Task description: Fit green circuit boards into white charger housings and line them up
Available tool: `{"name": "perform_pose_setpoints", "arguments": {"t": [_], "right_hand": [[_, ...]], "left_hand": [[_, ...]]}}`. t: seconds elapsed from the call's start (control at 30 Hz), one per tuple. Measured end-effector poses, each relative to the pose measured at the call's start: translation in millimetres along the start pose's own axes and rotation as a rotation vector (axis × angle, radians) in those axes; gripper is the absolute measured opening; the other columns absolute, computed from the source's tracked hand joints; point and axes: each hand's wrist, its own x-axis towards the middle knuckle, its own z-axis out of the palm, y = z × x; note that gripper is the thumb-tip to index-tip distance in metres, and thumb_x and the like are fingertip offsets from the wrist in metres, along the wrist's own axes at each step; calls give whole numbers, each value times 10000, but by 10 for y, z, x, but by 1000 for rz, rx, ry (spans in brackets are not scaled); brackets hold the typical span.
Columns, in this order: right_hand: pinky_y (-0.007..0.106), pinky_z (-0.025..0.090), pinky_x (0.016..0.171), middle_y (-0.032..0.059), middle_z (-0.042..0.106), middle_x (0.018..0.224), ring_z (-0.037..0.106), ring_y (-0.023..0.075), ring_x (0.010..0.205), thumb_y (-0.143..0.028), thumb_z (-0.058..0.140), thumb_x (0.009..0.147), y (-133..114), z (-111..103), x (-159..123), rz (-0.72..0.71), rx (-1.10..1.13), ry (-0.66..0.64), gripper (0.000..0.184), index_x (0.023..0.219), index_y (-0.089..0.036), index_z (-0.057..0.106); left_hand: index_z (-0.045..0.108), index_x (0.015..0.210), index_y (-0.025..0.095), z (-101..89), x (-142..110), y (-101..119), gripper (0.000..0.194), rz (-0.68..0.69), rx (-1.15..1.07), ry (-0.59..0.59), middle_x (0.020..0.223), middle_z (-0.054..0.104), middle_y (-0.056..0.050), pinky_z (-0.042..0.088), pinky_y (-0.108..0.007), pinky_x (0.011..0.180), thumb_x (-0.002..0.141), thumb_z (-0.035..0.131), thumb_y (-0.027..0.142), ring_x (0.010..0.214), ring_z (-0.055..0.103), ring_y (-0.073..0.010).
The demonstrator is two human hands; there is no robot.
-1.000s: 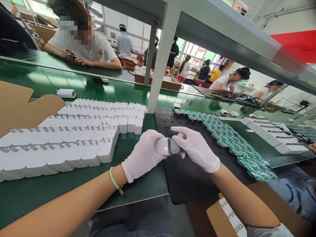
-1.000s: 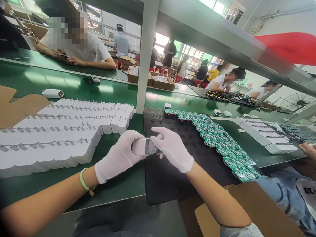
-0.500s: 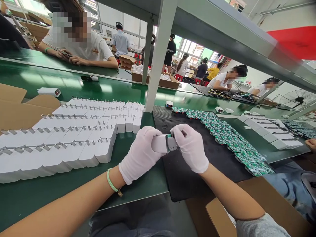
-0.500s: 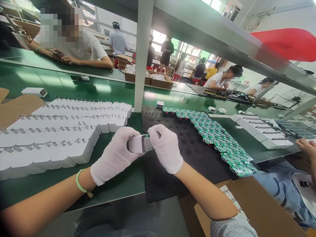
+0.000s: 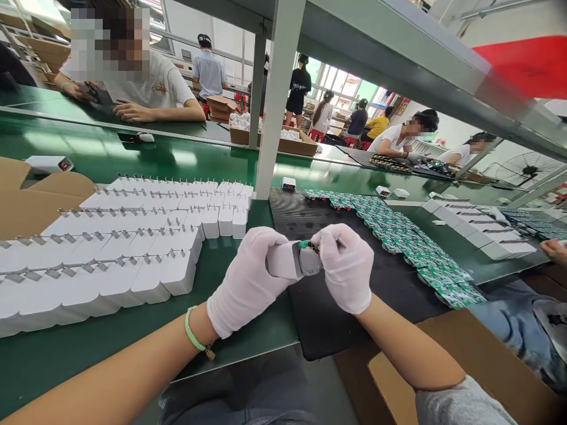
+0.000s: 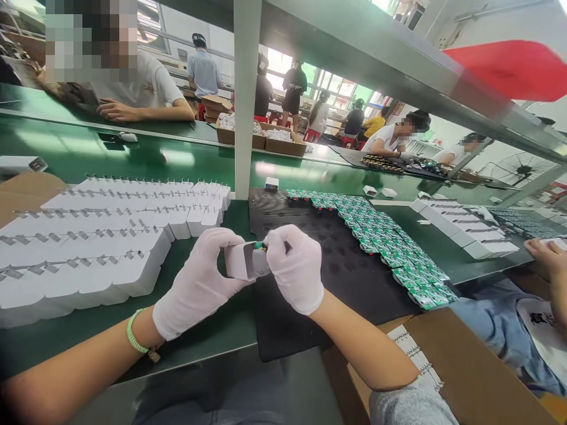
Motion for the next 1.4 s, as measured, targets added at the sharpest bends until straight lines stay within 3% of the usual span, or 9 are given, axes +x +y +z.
{"name": "perform_pose_setpoints", "arguments": {"t": [0.23,0.47,0.6,0.83,1.2,1.4], "right_hand": [[236,415,516,-12,598,496,547,131,478,-211,447,760,-4,3,-15,-155,-143,-9,234,536,-237,511],[211,418,505,-21,587,549,522,109,480,-262,435,827,41,17,-17,-64,53,-144,235,615,-226,529],[219,405,515,-26,553,523,494,104,468,-273,445,840,47,-5,-45,-126,42,-163,241,614,-219,506],[218,400,493,-18,544,516,489,102,466,-315,414,862,59,-41,-64,-25,111,-216,289,593,-219,459],[226,380,445,-17,529,467,484,111,407,-297,420,850,28,-3,-131,-15,76,-113,307,552,-228,417],[205,378,423,-35,508,428,476,100,385,-273,420,828,-32,-56,-106,9,89,-84,311,521,-229,410]], "left_hand": [[439,1021,225,-9,-4,-1,380,0,-3,-39,969,533,-31,493,-366,880,770,721,269,932,550,-190],[442,1037,209,4,-30,-36,384,13,-12,-32,976,528,-34,488,-340,890,765,714,220,931,544,-177],[446,1051,207,34,-50,-51,370,48,-1,-35,985,530,-44,482,-357,901,778,695,226,950,531,-191],[448,1063,190,31,-48,-28,366,79,-1,-74,976,525,-49,494,-336,864,777,674,173,943,527,-189],[478,1085,162,62,-106,-50,349,105,14,-59,1006,536,-70,479,-366,898,791,665,180,969,518,-204],[480,1052,174,53,-95,19,384,27,-40,-61,1000,521,-45,476,-303,877,746,713,186,942,520,-172]]}}
